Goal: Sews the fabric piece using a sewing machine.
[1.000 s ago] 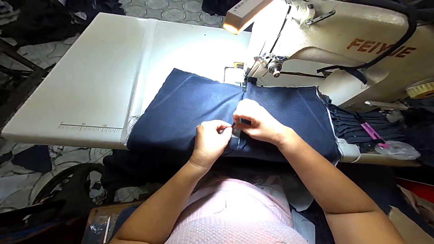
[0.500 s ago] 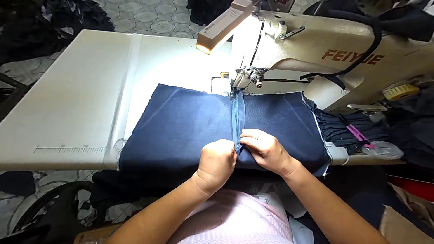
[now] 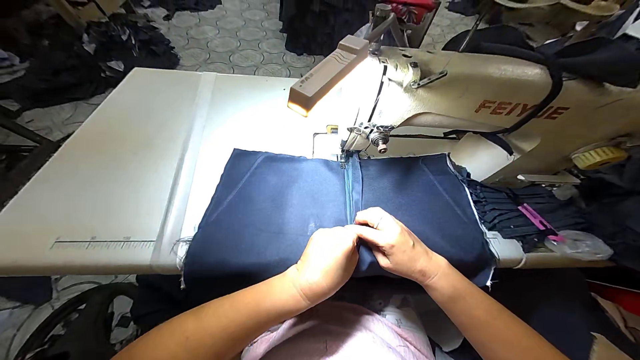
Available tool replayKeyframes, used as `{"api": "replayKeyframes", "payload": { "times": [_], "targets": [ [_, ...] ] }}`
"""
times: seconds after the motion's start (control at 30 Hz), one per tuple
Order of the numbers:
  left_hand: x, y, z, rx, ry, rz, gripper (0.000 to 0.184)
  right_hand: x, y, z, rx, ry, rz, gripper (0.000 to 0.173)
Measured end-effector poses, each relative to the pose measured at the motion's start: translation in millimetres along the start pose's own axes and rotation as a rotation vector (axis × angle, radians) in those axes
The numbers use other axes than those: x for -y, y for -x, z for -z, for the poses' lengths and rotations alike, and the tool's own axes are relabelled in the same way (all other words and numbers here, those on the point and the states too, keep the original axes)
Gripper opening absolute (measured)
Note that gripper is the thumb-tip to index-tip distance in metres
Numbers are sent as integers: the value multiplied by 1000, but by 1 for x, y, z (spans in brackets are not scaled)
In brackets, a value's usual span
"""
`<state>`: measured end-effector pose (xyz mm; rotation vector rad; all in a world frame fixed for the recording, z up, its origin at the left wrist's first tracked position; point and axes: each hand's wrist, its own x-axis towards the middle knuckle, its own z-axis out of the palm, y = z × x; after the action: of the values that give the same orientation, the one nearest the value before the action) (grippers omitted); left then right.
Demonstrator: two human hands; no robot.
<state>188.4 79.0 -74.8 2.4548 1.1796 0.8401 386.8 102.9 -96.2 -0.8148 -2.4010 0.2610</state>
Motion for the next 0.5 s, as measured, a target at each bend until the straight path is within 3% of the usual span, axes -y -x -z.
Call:
{"api": "replayKeyframes", "payload": {
  "times": [0.07, 0.2, 0.3, 0.5],
  "targets": [
    [7, -3, 10, 102, 105, -3, 17, 0, 0, 1, 2, -8, -1, 30],
    [41, -11, 22, 32, -10, -120, 37, -1, 0, 1, 0, -19, 13, 34],
    [63, -9, 23, 232, -82, -100, 51, -1, 1, 1, -4, -4, 22, 36],
    [69, -6, 20, 299, -87, -94, 52, -6, 0, 3, 12, -14, 36, 36]
  ]
}}
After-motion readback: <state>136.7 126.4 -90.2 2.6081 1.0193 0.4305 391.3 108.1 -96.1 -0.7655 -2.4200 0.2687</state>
